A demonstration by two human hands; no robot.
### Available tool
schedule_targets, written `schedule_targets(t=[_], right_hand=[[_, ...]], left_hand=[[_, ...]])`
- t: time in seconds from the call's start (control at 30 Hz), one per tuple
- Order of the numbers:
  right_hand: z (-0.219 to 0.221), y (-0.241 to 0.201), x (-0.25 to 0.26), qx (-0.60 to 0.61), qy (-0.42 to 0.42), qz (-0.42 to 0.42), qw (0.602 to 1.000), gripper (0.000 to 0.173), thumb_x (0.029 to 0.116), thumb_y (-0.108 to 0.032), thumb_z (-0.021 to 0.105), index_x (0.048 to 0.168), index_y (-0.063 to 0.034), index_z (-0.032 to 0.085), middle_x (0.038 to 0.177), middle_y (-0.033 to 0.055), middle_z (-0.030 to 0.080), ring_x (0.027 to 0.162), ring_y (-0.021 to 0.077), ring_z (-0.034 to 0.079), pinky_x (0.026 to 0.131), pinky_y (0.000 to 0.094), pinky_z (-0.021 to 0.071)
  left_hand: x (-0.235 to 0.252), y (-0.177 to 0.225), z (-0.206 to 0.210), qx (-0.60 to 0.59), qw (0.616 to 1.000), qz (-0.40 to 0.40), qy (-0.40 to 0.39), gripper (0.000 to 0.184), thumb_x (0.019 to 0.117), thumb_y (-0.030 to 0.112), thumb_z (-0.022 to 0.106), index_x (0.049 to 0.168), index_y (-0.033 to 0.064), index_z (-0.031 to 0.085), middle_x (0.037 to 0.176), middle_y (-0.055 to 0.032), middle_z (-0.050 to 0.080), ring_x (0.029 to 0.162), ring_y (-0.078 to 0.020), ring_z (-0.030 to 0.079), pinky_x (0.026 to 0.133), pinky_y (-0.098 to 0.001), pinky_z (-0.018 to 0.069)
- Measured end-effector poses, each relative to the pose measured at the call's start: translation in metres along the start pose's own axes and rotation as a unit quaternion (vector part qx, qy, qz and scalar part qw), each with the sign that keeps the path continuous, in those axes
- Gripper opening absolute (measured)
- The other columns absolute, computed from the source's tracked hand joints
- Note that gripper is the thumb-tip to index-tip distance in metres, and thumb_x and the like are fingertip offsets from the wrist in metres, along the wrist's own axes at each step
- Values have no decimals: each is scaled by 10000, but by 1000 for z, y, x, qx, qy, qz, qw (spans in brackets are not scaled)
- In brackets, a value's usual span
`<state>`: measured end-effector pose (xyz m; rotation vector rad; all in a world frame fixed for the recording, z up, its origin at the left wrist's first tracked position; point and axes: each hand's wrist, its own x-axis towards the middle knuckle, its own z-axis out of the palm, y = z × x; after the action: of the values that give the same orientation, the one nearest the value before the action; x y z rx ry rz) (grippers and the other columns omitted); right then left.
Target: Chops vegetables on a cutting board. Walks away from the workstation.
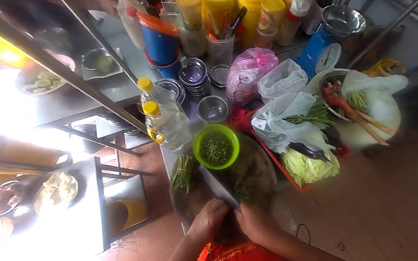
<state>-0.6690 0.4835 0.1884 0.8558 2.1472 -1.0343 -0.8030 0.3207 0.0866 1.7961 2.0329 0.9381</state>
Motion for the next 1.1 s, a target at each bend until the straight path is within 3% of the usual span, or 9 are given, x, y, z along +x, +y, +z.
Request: schedule_targets(t=[0.13,0.37,0.5,0.63,0.83,0.87,0.97,1.0,1.1], right_hand=[[-12,-4,1,-21,-15,1,1000,441,1085,-452,400,1201,-71,589,971,155,694,965,325,708,841,527,577],[-8,12,15,-15,-4,4,1000,473,1071,-488,432,1175,-64,615,964,159,698,959,331,711,833,542,579],[-33,29,17,-114,56,-74,989,469,1068,-493,398,993,-94,633,845,126,677,870,318,705,755,538,574],[-68,49,14,-170,149,-161,961,502,1090,-481,374,931,-93,652,780,96,654,779,267,695,701,478,584],[-85,74,5,-123,182,-190,957,545,1063,-575,390,809,-142,600,646,24,540,604,188,587,558,415,520],[-82,80,5,-97,188,-188,959,551,1054,-592,404,790,-146,593,633,20,524,586,183,568,540,411,505],[-72,94,7,-14,226,-190,955,559,1027,-612,472,752,-144,603,612,5,510,557,159,533,515,393,482],[-70,97,8,12,234,-184,955,560,1021,-622,482,770,-142,625,618,1,520,562,155,536,522,395,485],[-72,96,10,85,226,-157,958,533,1002,-651,502,904,-168,707,646,-25,591,551,121,595,526,382,552]], left_hand=[[-1,-1,-3,-13,1000,-3,6,210,1030,61,533,1067,139,725,1094,-7,710,1107,-159,664,1029,-341,542],[5,0,3,14,999,1,30,223,1023,76,547,1051,174,745,1070,31,727,1050,-127,672,936,-320,562],[26,9,17,8,997,-47,58,212,1032,124,558,1029,176,763,1077,33,745,1061,-119,688,956,-328,568],[41,23,17,-95,985,-103,95,222,1035,124,568,1121,140,772,1254,-3,724,1197,-120,666,1053,-312,549],[20,20,-2,-36,974,-173,141,181,1008,179,608,1103,162,761,1126,25,728,1115,-92,671,980,-302,578],[24,21,-3,-13,975,-173,138,185,1007,206,616,1121,166,756,1149,19,720,1135,-106,660,991,-311,568],[55,27,-2,43,976,-205,56,403,990,367,641,1370,231,656,1381,-25,623,1270,-204,583,1047,-406,526],[68,28,1,55,973,-221,28,451,987,403,640,1413,256,622,1402,-38,601,1277,-236,571,1036,-439,526],[93,23,12,53,965,-258,-16,329,1011,335,575,1298,230,697,1236,-24,672,1198,-215,608,1016,-419,527]])
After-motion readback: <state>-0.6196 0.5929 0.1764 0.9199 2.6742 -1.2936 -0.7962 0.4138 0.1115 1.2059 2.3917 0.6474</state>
